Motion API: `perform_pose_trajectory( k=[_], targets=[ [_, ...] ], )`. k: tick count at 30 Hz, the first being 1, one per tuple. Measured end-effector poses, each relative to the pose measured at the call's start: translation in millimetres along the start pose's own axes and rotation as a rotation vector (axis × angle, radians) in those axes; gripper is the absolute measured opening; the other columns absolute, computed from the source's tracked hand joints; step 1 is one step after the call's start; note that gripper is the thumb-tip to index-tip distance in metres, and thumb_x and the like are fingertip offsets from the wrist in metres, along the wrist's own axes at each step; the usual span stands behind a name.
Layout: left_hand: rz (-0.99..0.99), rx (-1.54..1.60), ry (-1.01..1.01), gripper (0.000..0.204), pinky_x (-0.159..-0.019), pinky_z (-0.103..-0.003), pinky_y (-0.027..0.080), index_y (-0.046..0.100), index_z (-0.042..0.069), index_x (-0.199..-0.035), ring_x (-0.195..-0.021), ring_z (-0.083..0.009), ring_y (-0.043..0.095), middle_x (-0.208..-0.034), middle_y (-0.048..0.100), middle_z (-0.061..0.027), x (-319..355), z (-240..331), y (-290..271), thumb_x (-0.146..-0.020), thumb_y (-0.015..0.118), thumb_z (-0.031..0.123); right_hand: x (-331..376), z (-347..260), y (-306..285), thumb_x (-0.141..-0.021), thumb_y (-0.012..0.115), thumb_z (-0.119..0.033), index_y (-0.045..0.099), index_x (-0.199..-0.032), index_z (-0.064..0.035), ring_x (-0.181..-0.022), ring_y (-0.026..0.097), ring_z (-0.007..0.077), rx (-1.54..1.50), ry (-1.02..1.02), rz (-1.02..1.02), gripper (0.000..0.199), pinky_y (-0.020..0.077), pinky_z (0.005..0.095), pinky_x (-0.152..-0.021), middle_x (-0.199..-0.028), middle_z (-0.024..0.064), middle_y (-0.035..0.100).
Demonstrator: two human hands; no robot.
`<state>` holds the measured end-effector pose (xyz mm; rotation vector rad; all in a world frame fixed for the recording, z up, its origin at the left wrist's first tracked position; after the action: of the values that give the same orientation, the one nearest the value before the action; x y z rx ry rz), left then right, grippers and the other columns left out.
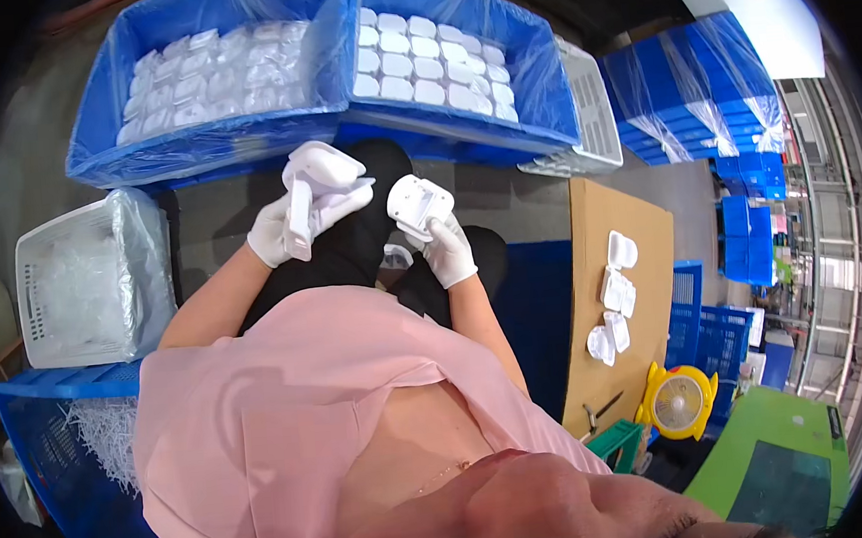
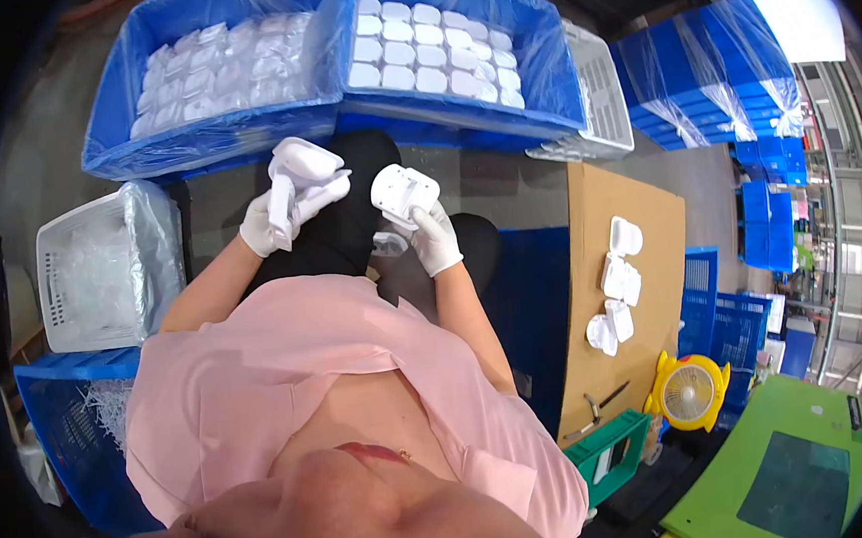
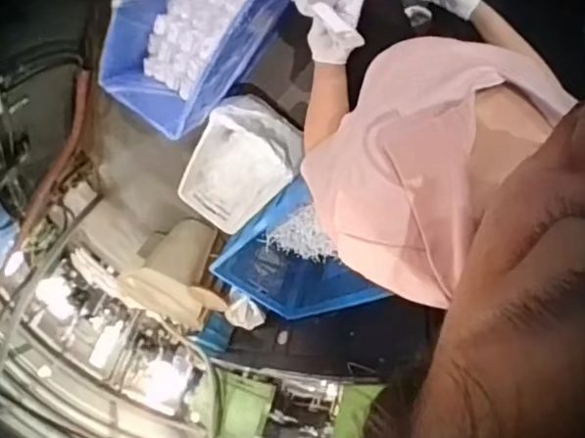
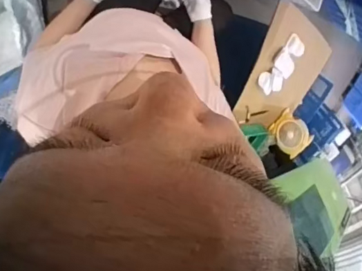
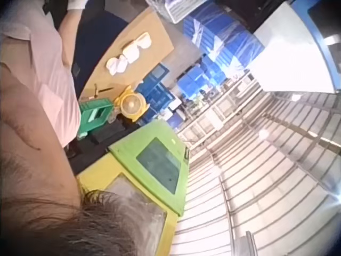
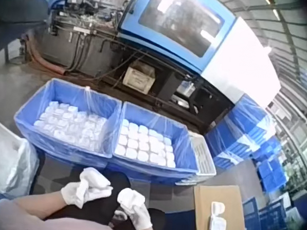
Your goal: Picking individual white plastic components from large storage crates and placing them into a smaller cardboard box for packaging.
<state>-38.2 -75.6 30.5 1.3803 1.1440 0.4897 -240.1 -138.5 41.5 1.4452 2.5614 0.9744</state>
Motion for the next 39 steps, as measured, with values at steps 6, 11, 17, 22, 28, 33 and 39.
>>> perform_pose_trajectory(
  k=[6,11,17,22,28,33,39],
  targets=[
    [0.650,-0.075,0.288,0.040,-0.061,-0.026,0.056,0.045,-0.001,-0.120,-0.069,-0.0155,0.064,-0.096,0.062,-0.0130,21,-7,15,-0.087,0.058,0.019,-32,17,25,-0.082,0.061,-0.023,0.037,-0.136,-0.0038,-0.111,0.055,0.0229,0.120,0.008,-0.133,0.062,0.0460,0.0339,-0.092,-0.128,0.0105,0.052],
    [0.282,-0.216,0.229,0.047,-0.087,-0.032,0.049,0.040,-0.003,-0.129,-0.104,-0.0204,0.056,-0.119,0.053,-0.0134,49,14,17,-0.093,0.053,0.023,-73,26,13,-0.076,0.056,-0.007,0.044,-0.127,-0.0039,-0.092,0.057,0.0183,0.447,-0.054,0.162,0.053,0.0470,0.0290,-0.080,-0.105,0.0070,0.057],
    [0.376,-0.214,0.489,0.042,-0.076,-0.029,0.052,0.043,-0.001,-0.126,-0.090,-0.0174,0.060,-0.109,0.057,-0.0108,102,38,18,-0.093,0.053,0.023,-115,-6,79,-0.066,0.052,0.005,0.053,-0.124,-0.0139,-0.112,0.047,0.0333,1.030,-0.290,0.017,0.061,0.0388,0.0377,-0.098,-0.119,0.0175,0.046],
    [0.246,-0.295,0.623,0.040,-0.080,-0.031,0.052,0.044,0.000,-0.125,-0.097,-0.0188,0.060,-0.113,0.057,-0.0106,134,44,40,-0.093,0.053,0.023,-105,-16,184,-0.071,0.056,0.004,0.038,-0.133,-0.0008,-0.112,0.044,0.0407,1.268,-0.845,-0.169,0.065,0.0377,0.0430,-0.097,-0.120,0.0246,0.043],
    [0.447,-0.392,0.966,0.039,-0.089,-0.035,0.049,0.044,0.004,-0.128,-0.106,-0.0211,0.058,-0.121,0.055,-0.0102,166,40,72,-0.094,0.051,0.023,-128,29,218,-0.076,0.054,-0.006,0.033,-0.136,-0.0042,-0.103,0.053,0.0429,1.235,-0.558,-0.202,0.063,0.0415,0.0430,-0.091,-0.108,0.0290,0.055],
    [0.341,-0.288,0.900,0.038,-0.087,-0.037,0.051,0.044,0.002,-0.127,-0.103,-0.0258,0.058,-0.119,0.054,-0.0141,169,43,49,-0.094,0.050,0.019,-152,78,185,-0.090,0.048,-0.024,0.050,-0.129,-0.0062,-0.112,0.055,0.0308,1.208,-0.189,-0.304,0.043,0.0425,0.0346,-0.093,-0.118,0.0179,0.059],
    [0.382,-0.249,0.650,0.043,-0.055,-0.033,0.049,0.044,0.013,-0.127,-0.078,-0.0211,0.061,-0.118,0.055,-0.0102,148,43,19,-0.092,0.053,0.035,-124,75,88,-0.089,0.053,-0.016,0.058,-0.118,-0.0011,-0.097,0.060,0.0160,0.896,0.076,-0.170,0.033,0.0453,0.0279,-0.086,-0.108,0.0079,0.063]
  ],
)
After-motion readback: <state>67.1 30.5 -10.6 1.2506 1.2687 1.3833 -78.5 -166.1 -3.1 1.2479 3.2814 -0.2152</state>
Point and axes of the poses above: each hand's wrist, its own x-axis away from the middle knuckle, its own y-axis out of the palm, z = x × y, the point moved 9 cm from there along -x, towards the middle knuckle
